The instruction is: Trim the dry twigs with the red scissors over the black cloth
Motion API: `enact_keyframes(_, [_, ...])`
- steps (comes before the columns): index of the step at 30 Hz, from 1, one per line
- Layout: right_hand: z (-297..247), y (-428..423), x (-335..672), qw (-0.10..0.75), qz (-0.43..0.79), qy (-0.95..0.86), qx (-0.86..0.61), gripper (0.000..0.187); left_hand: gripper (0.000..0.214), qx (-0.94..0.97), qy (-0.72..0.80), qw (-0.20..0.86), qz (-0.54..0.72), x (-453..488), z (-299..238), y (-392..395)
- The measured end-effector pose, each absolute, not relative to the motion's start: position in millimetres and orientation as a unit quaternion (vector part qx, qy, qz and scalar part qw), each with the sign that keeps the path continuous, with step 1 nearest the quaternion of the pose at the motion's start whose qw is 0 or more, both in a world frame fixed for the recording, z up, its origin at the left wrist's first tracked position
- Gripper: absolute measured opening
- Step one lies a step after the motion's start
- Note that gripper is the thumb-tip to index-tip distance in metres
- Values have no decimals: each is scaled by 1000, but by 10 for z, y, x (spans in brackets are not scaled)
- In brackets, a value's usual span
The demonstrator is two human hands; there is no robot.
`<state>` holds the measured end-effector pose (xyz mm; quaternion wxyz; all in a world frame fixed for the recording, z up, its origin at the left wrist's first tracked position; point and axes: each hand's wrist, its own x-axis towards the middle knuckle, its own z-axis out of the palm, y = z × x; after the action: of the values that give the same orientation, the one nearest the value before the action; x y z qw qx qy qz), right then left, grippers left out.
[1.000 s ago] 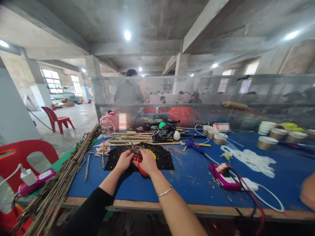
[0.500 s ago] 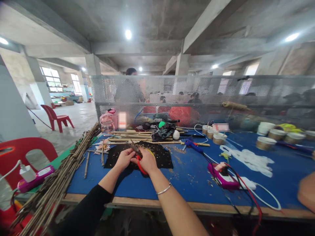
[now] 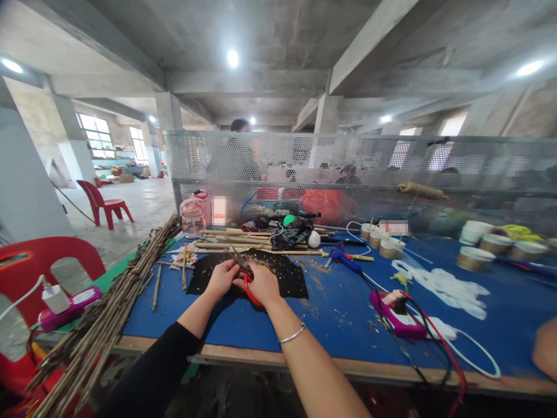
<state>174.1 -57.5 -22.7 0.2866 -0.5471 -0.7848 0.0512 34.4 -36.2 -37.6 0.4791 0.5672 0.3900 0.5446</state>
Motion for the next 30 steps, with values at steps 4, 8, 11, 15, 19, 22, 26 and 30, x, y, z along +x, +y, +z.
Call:
enact_keyframes(4, [-224,-579,1725,290,33,-790,-539,52,19,570,419,456,540,334,-340,-390])
enact_keyframes(8, [-207,-597,1725,288,51,-782,-550,44,19,581,421,443,537,336,-296,-426])
enact_keyframes(11, [-189,-613,1722,299,66,-776,-552,38,23,567,437,446,536,346,-300,-433])
enact_keyframes(15, [-182,-614,1719,310,68,-767,-557,38,25,554,444,480,516,354,-337,-426])
enact_keyframes(19, [-203,-597,1745,288,63,-766,-571,38,25,568,442,473,507,334,-373,-406])
enact_keyframes(22, [-230,-578,1775,276,70,-772,-568,38,26,571,451,465,504,321,-395,-389])
enact_keyframes(26, [-246,-565,1782,267,70,-773,-571,39,27,558,464,464,508,322,-397,-382])
enact_keyframes(30, [-243,-567,1757,262,38,-770,-580,45,28,536,480,453,526,327,-373,-389])
